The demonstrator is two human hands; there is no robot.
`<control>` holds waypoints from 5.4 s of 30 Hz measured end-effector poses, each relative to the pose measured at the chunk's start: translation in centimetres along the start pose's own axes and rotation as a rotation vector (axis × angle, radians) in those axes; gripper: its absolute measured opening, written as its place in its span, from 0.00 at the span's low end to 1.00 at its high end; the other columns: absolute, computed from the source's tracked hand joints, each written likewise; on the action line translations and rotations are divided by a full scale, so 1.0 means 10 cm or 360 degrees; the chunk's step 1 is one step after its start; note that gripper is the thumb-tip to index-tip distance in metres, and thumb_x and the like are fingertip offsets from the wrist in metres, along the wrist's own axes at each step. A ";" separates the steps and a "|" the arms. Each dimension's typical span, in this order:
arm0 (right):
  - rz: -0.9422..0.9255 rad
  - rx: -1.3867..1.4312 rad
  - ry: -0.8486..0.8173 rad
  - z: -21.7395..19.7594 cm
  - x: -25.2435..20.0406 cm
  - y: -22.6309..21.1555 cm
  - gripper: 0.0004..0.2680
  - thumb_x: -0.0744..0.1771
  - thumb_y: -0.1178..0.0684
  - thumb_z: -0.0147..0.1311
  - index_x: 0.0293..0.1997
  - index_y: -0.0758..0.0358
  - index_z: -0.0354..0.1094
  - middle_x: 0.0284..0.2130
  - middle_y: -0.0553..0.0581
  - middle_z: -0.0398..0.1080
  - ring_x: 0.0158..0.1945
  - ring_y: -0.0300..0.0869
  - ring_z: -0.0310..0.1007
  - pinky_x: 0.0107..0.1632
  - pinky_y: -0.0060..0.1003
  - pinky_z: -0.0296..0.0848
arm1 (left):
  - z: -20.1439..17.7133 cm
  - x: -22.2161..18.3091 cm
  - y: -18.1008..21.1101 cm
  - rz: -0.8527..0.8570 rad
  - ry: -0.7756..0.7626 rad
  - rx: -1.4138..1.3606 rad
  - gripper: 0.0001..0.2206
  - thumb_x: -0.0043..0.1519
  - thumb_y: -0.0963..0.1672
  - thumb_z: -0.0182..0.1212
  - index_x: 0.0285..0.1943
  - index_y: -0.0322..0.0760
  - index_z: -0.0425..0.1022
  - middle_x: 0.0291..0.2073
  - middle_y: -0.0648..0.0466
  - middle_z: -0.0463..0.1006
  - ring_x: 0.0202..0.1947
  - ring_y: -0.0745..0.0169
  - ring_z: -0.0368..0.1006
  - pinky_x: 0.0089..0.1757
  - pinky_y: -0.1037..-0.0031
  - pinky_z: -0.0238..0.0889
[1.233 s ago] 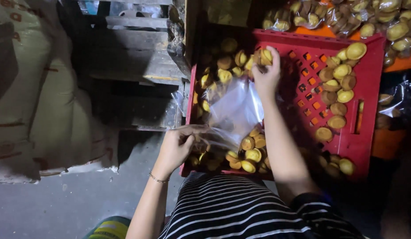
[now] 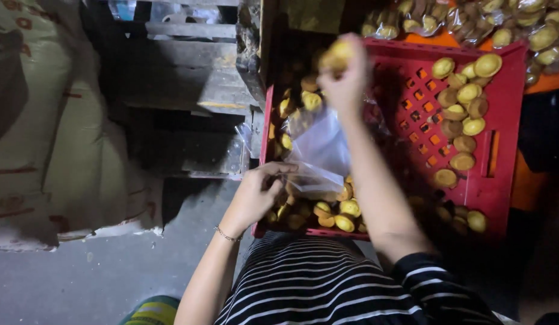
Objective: Packing small round breads from a red plastic tray into a clear plastic bag.
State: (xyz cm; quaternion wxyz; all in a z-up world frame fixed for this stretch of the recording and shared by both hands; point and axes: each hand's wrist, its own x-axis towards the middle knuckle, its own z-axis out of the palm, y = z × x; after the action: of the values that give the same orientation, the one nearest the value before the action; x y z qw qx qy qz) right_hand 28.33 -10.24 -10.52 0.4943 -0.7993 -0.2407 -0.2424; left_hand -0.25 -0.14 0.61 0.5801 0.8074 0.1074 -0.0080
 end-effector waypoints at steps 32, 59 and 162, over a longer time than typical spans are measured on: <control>0.0356 -0.0487 -0.1976 -1.91 -0.75 0.28 0.31 0.56 0.52 0.73 0.65 0.57 0.62 0.51 0.71 0.75 0.54 0.60 0.76 0.53 0.56 0.74 | 1.68 1.96 -1.10 -0.0074 -0.0850 0.0113 0.30 0.59 0.45 0.63 0.72 0.29 0.66 0.22 0.56 0.72 0.23 0.64 0.67 0.27 0.79 0.50; 0.0968 0.0689 -0.0438 -3.29 -1.08 0.76 0.24 0.62 0.64 0.71 0.64 0.65 0.63 0.52 0.61 0.72 0.51 0.49 0.78 0.44 0.46 0.82 | 1.46 1.13 0.09 0.0448 0.0195 0.0906 0.13 0.67 0.55 0.59 0.52 0.52 0.74 0.28 0.52 0.83 0.32 0.45 0.81 0.37 0.51 0.73; 0.0640 -0.1394 -0.1042 -3.06 -1.75 0.38 0.21 0.61 0.36 0.65 0.59 0.42 0.70 0.46 0.50 0.76 0.54 0.49 0.75 0.51 0.45 0.77 | 1.16 -0.10 0.75 0.0409 -0.0320 0.0280 0.31 0.49 0.35 0.64 0.66 0.39 0.70 0.59 0.48 0.75 0.61 0.41 0.71 0.56 0.53 0.69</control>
State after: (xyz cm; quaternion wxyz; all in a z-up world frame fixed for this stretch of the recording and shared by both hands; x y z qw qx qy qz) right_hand 12.68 -42.06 -11.95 0.0539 -0.9926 -0.1018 0.0391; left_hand 1.47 -13.44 3.91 0.5113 0.8572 -0.0563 -0.0240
